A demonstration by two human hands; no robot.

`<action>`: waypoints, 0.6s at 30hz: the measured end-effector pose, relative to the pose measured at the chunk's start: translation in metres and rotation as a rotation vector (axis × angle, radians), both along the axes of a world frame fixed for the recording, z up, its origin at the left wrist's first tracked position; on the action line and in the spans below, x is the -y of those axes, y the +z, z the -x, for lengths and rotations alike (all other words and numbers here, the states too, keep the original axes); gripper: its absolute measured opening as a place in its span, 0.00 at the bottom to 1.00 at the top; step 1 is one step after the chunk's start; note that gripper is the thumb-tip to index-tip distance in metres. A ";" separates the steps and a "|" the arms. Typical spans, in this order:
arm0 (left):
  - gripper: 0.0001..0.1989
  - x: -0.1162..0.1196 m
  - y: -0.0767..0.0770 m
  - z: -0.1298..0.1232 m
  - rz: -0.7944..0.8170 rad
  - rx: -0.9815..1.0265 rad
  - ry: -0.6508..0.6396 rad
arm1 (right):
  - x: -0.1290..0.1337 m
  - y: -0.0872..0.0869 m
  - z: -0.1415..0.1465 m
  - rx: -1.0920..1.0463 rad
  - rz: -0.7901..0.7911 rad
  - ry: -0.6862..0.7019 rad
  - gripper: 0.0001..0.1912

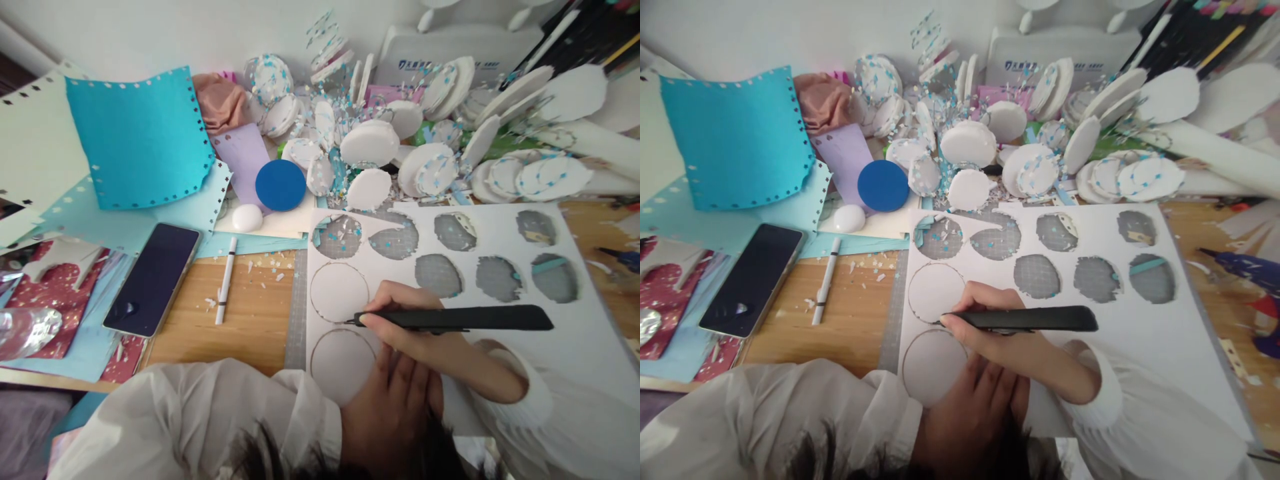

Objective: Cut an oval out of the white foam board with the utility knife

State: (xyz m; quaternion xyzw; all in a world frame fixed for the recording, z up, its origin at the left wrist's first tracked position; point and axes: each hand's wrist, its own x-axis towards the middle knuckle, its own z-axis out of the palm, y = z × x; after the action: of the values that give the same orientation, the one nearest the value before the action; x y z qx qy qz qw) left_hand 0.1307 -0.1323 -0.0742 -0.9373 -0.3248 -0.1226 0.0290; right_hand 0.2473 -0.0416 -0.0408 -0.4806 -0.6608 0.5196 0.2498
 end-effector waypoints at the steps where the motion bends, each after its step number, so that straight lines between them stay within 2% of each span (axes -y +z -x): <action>1: 0.20 0.000 0.000 0.000 0.007 -0.008 0.006 | 0.000 -0.001 0.000 0.000 0.006 0.010 0.10; 6: 0.20 0.001 0.000 -0.002 0.027 -0.005 0.030 | 0.001 -0.002 -0.003 0.052 -0.008 0.029 0.10; 10: 0.21 0.001 0.001 -0.004 0.030 -0.026 0.046 | 0.004 0.010 -0.004 0.114 -0.007 0.109 0.07; 14: 0.23 0.001 0.001 -0.002 0.015 -0.046 0.042 | 0.008 0.020 -0.002 0.101 0.011 0.093 0.06; 18: 0.24 0.000 0.004 0.000 -0.027 -0.060 0.025 | 0.006 0.026 0.005 0.084 0.003 0.133 0.05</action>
State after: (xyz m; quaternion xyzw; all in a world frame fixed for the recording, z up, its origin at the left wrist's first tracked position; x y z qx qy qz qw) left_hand 0.1308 -0.1320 -0.0703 -0.9360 -0.3339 -0.0986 0.0528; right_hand 0.2426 -0.0475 -0.0150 -0.4573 -0.7004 0.5154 0.1862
